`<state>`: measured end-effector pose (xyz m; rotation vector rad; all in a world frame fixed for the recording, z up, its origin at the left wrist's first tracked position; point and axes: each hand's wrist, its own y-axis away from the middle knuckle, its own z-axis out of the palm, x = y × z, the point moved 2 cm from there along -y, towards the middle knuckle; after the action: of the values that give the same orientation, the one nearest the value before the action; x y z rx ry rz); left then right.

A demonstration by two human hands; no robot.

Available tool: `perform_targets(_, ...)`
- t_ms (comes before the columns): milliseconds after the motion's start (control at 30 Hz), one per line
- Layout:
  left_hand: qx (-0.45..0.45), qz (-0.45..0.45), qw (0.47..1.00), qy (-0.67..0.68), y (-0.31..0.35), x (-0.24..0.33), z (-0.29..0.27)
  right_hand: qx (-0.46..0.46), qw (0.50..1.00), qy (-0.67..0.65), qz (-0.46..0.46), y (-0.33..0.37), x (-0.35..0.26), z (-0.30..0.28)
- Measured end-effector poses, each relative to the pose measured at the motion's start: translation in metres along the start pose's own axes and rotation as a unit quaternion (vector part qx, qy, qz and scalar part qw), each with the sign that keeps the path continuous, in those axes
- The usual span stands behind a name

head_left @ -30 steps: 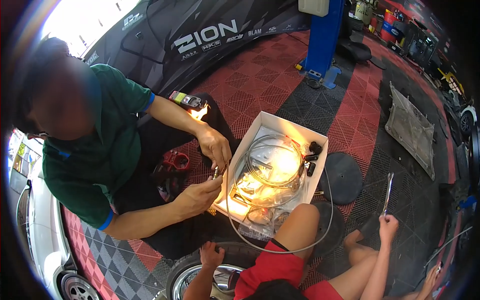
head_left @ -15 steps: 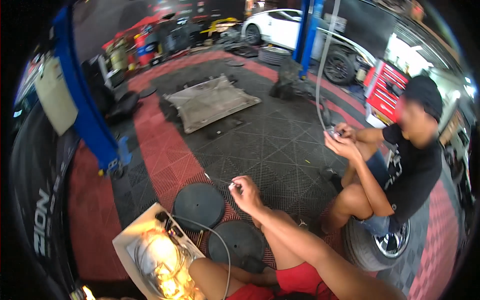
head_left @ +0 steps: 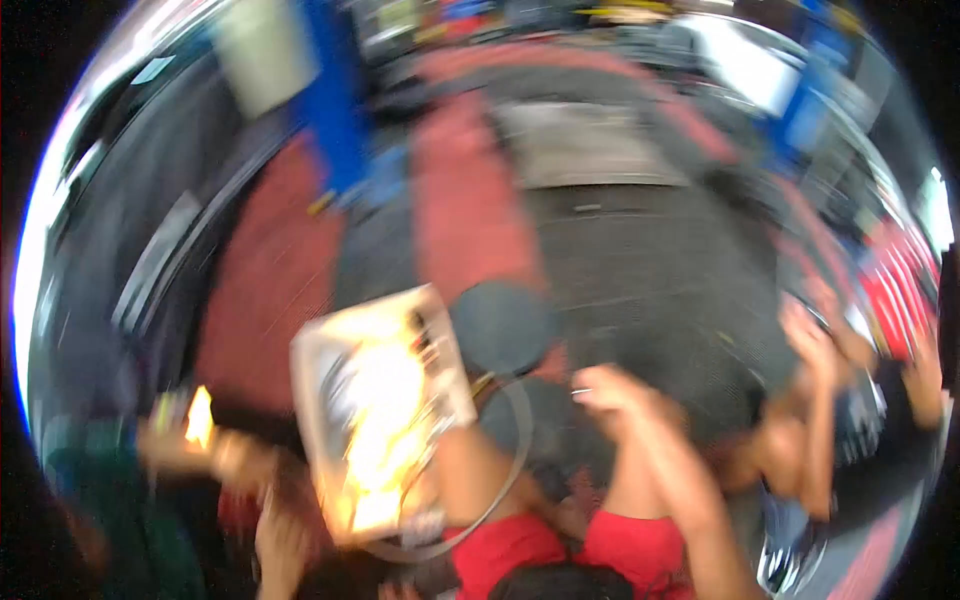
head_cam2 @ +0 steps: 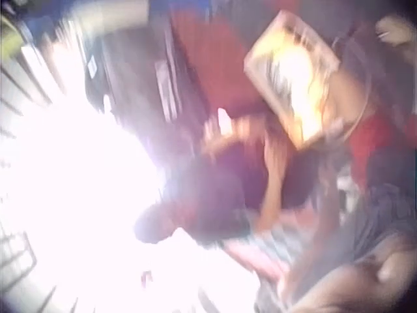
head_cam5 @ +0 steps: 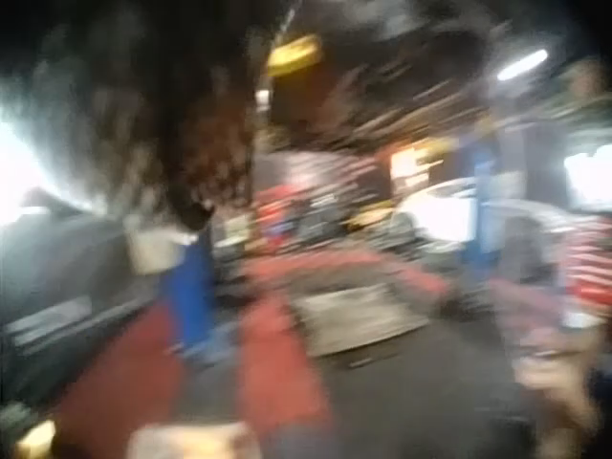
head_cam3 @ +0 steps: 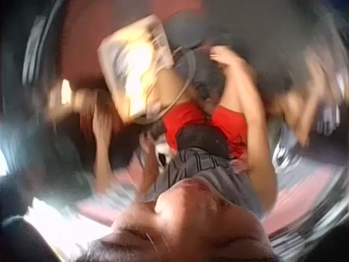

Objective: Assembling and inspecting small automotive wiring and mechanical connectors in a garage.

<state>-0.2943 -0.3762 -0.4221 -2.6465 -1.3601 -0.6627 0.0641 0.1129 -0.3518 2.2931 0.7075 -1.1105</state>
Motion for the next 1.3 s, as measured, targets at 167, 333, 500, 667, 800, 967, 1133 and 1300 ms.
perform_targets(167,0.078,-0.094,0.993,-0.01,0.045,-0.044,-0.005,0.006,0.991,0.009,0.137,-0.007,-0.1,-0.015)
perform_targets(333,0.073,-0.14,0.987,-0.012,0.07,-0.052,-0.016,0.111,0.992,-0.038,-0.05,-0.023,-0.098,-0.009)
perform_targets(500,0.06,-0.154,0.986,-0.017,0.079,-0.055,-0.012,0.193,0.972,-0.065,-0.119,-0.031,-0.106,-0.02)
perform_targets(667,0.062,-0.136,0.989,-0.019,0.065,-0.048,-0.009,0.289,0.955,0.071,-0.009,-0.031,-0.102,-0.032)
perform_targets(800,0.054,-0.144,0.988,-0.033,0.062,-0.049,-0.011,0.257,0.946,0.194,-0.036,-0.028,-0.092,-0.026)
perform_targets(967,0.042,-0.155,0.987,-0.028,0.068,-0.054,-0.013,0.134,0.952,0.272,-0.045,-0.035,-0.104,-0.006)
perform_targets(1133,0.024,-0.162,0.986,-0.021,0.063,-0.051,-0.008,0.416,0.892,0.025,-0.177,-0.048,-0.083,-0.058)
perform_targets(1300,0.021,-0.164,0.986,-0.024,0.063,-0.049,-0.013,0.279,0.956,0.088,0.001,-0.027,-0.065,-0.05)
